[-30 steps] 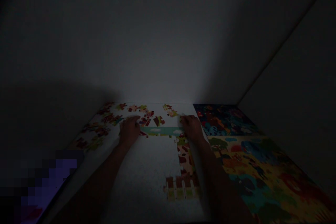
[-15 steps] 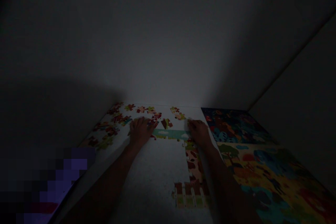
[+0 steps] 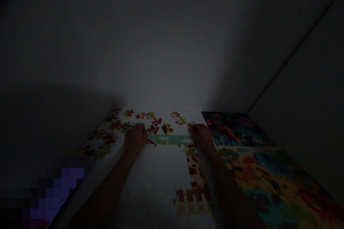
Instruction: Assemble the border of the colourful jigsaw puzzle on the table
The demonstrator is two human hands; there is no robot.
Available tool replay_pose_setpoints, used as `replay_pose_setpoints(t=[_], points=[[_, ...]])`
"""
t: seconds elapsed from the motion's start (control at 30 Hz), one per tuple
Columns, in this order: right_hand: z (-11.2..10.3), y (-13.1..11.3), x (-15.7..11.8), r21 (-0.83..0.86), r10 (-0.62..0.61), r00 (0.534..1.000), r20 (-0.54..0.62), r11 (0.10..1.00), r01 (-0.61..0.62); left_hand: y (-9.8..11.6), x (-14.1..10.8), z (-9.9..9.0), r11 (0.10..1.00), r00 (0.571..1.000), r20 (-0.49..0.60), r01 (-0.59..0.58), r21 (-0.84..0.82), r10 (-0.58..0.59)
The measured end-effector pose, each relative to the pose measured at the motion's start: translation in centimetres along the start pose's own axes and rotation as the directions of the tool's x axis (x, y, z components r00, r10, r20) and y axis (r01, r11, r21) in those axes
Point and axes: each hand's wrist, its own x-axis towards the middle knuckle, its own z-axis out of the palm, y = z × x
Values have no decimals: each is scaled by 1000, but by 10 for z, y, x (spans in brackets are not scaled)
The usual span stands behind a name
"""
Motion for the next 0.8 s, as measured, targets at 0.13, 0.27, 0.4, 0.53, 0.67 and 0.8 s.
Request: replay_pose_setpoints(t=[0.13,0.27,0.4,0.53,0.67,0.8], points=[[-1,-3,7,33,8,1000,10,999,-8,9,-4,1,999,999,15,-33,-27,33],[1,-23,28,91,99,994,53,990,-104,15,-8,2,999,999,17,-37,-23,37],[11,-51,54,-6,165,973,159,986,-166,17,-10,4,1000,999,26,-28,-4,28],[26,-77,72,-110,234,957,169,970,-218,16,-11,6,1000,1000,18,-21,-20,21],[38,-99,74,-252,307,940,148,931,-264,16,-12,5,1000,1000,-5,-4,-27,4],[42,-109,70,-247,352,931,100,915,-319,18,-13,3,999,1000,-16,8,-50,-9]])
